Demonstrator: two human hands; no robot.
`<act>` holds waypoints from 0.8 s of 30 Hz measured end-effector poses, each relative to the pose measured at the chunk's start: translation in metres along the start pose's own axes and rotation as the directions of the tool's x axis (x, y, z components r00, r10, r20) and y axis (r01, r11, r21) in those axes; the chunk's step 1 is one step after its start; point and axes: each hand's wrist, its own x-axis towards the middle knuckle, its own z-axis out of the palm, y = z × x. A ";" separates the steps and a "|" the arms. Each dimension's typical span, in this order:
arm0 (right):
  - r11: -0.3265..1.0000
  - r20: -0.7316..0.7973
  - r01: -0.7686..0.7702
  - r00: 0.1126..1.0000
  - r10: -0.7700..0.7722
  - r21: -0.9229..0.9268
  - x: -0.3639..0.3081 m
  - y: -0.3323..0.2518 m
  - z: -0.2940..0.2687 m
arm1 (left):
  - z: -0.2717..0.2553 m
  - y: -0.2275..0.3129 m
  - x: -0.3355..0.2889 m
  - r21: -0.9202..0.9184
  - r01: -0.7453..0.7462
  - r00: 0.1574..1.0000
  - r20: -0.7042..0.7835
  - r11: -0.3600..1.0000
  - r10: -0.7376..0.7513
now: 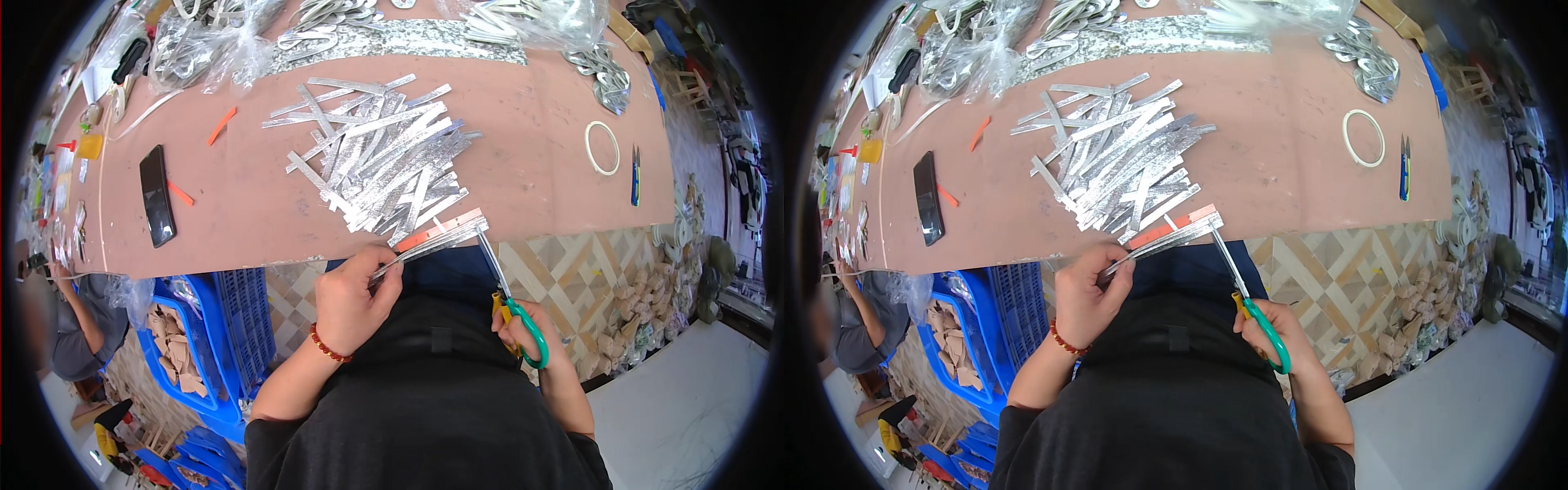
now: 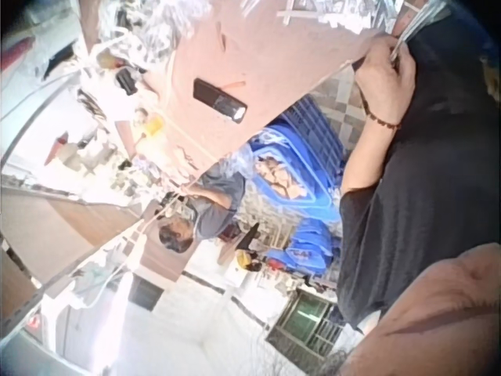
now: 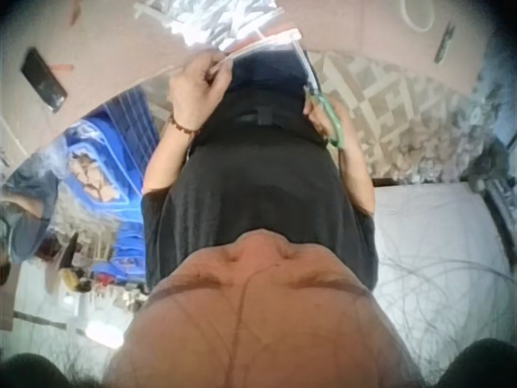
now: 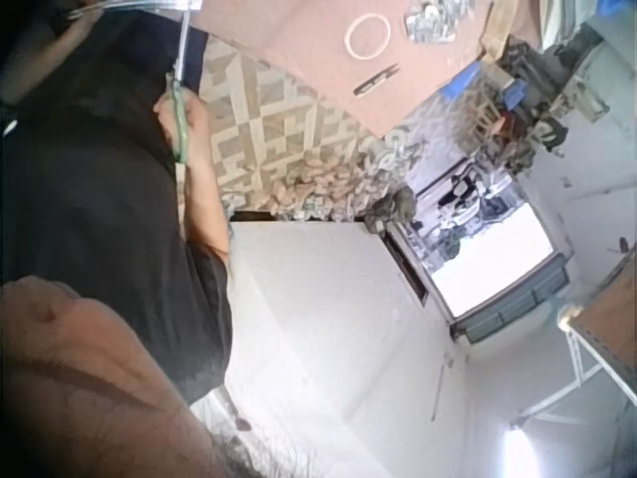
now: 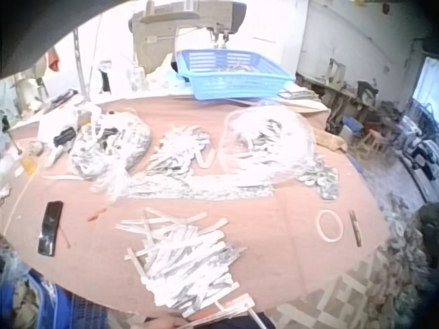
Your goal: The recorder uses scissors to cut long silver material strips into shorter pieces at a workbench.
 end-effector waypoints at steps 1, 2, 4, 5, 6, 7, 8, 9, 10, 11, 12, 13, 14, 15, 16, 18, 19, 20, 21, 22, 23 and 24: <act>1.000 0.003 0.008 1.000 -0.008 -0.003 0.000 0.000 0.000 | 0.001 -0.001 -0.001 -0.001 -0.013 1.000 0.000 1.000 0.013; 1.000 0.004 0.008 1.000 -0.008 -0.004 0.001 0.000 -0.001 | 0.001 -0.002 -0.001 -0.003 -0.027 1.000 0.001 1.000 0.027; 1.000 0.011 0.004 1.000 -0.004 -0.006 0.000 -0.001 -0.001 | 0.003 -0.004 -0.001 -0.007 -0.037 0.999 -0.010 0.999 0.037; 1.000 0.010 0.005 1.000 -0.005 -0.006 -0.001 -0.003 -0.001 | 0.004 -0.004 0.000 -0.011 -0.048 0.999 -0.021 0.999 0.048; 0.991 0.029 0.066 0.998 -0.063 -0.114 -0.001 -0.008 -0.002 | 0.002 -0.004 -0.001 -0.008 -0.050 0.998 -0.024 0.999 0.050; 0.967 0.053 0.128 0.991 -0.119 -0.220 -0.002 -0.014 -0.003 | -0.001 -0.003 -0.003 -0.265 0.053 0.999 0.020 0.963 -0.050; 0.966 0.056 0.134 0.991 -0.124 -0.220 -0.003 -0.021 -0.006 | -0.003 -0.002 -0.005 -0.499 0.159 0.987 0.088 0.852 -0.133; 0.937 0.155 0.247 0.965 -0.213 -0.248 -0.005 -0.031 -0.009 | -0.005 0.003 -0.003 -0.697 0.187 0.981 0.094 0.692 -0.170; 0.895 0.253 0.361 0.921 -0.298 -0.262 -0.005 -0.040 -0.010 | -0.008 0.010 0.002 -0.849 0.198 0.973 0.112 0.489 -0.200; 0.893 0.250 0.365 0.920 -0.303 -0.262 -0.001 -0.048 -0.006 | -0.012 0.012 0.006 -0.884 0.203 0.973 0.131 0.422 -0.192; 0.836 0.291 0.425 0.896 -0.335 -0.347 0.007 -0.057 0.002 | -0.013 0.013 0.011 -0.883 0.198 0.974 0.129 0.426 -0.184; 0.766 0.336 0.481 0.871 -0.359 -0.426 0.016 -0.063 0.009 | -0.014 0.014 0.014 -0.893 0.180 0.975 0.107 0.413 -0.194; 0.762 0.338 0.488 0.867 -0.366 -0.427 0.024 -0.064 0.015 | -0.014 0.015 0.016 -0.902 0.161 0.976 0.084 0.401 -0.203; 0.725 0.339 0.438 0.894 -0.292 -0.531 0.033 -0.065 0.023 | -0.015 0.014 0.016 -0.899 0.162 0.974 0.079 0.407 -0.214; 0.677 0.326 0.385 0.919 -0.221 -0.627 0.040 -0.064 0.030 | -0.014 0.013 0.015 -0.899 0.158 0.975 0.076 0.408 -0.209; 0.677 0.336 0.374 0.922 -0.194 -0.634 0.052 -0.066 0.042 | -0.013 0.012 0.012 -0.851 0.107 0.980 0.004 0.514 -0.198; 0.680 0.345 0.358 0.925 -0.162 -0.640 0.056 -0.067 0.046 | -0.014 0.011 0.011 -0.852 0.102 0.980 -0.002 0.514 -0.198; 0.677 0.349 0.361 0.923 -0.162 -0.641 0.059 -0.068 0.050 | -0.015 0.011 0.010 -0.823 0.102 0.979 -0.018 0.559 -0.205; 0.667 0.361 0.373 0.918 -0.163 -0.645 0.062 -0.068 0.053 | -0.016 0.011 0.009 -0.791 0.103 0.976 -0.036 0.604 -0.213; 0.656 0.373 0.383 0.913 -0.164 -0.650 0.065 -0.069 0.055 | -0.017 0.010 0.008 -0.791 0.099 0.976 -0.041 0.604 -0.214; 0.655 0.376 0.386 0.912 -0.164 -0.650 0.067 -0.071 0.058 | -0.020 0.009 0.008 -0.759 0.105 0.980 -0.031 0.643 -0.196; 0.652 0.368 0.397 0.910 -0.190 -0.646 0.068 -0.074 0.061 | -0.022 0.008 0.007 -0.725 0.110 0.984 -0.020 0.680 -0.180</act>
